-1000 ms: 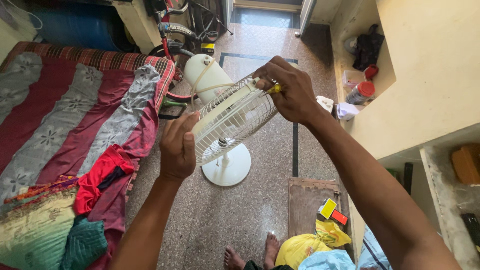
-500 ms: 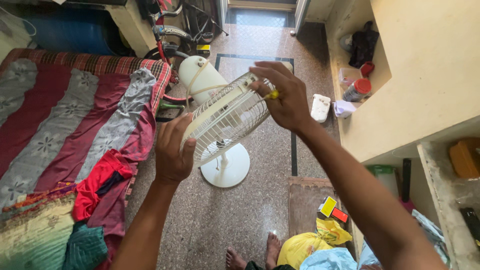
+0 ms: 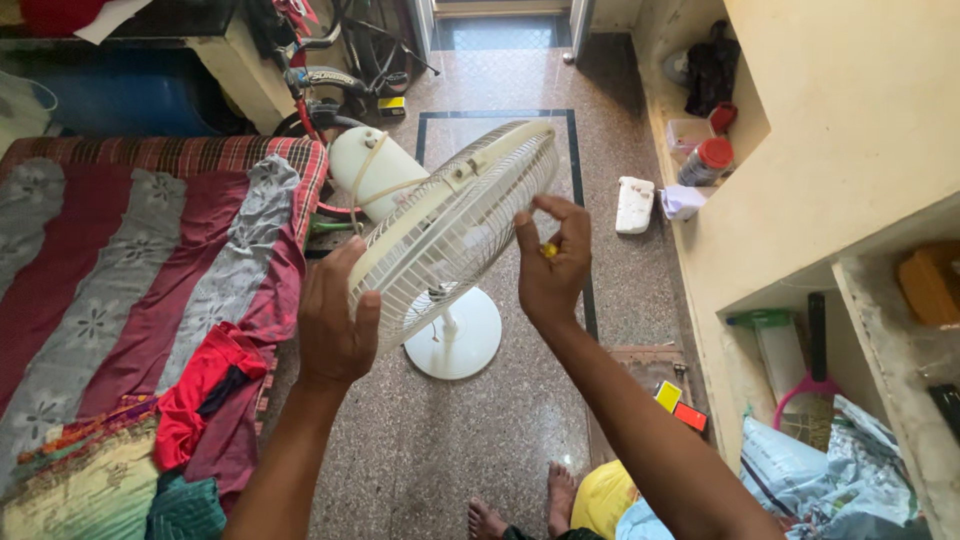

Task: The person uses a screwdriver to loosen screws on the front grill of a standing fan. After removing the grill, they unscrew the central hub nut and remove the fan blades from the motor shaft.

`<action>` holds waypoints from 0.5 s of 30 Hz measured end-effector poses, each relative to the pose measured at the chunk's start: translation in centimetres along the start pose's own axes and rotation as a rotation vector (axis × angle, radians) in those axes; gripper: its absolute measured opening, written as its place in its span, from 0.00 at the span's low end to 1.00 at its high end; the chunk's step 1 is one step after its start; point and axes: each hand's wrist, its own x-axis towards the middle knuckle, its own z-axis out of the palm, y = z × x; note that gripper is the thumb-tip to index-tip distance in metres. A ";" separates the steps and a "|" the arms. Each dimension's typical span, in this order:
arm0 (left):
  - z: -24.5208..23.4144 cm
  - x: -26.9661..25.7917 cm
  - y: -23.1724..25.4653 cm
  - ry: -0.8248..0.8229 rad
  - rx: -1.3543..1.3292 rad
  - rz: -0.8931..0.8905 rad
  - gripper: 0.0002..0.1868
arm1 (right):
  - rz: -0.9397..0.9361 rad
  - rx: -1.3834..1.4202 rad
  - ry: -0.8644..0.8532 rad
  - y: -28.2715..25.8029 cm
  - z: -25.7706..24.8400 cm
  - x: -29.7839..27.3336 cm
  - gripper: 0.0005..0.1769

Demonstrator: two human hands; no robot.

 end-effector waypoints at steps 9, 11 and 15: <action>2.5 0.1 0.6 0.072 0.127 0.075 0.25 | 0.250 0.248 -0.441 2.1 4.8 -3.4 0.07; 3.0 0.2 1.0 0.092 0.157 0.075 0.24 | 0.205 -0.132 -0.503 1.9 8.3 -5.4 0.04; 2.6 0.8 -0.3 0.083 0.165 0.077 0.24 | 0.091 0.144 -0.416 5.9 8.0 -7.0 0.09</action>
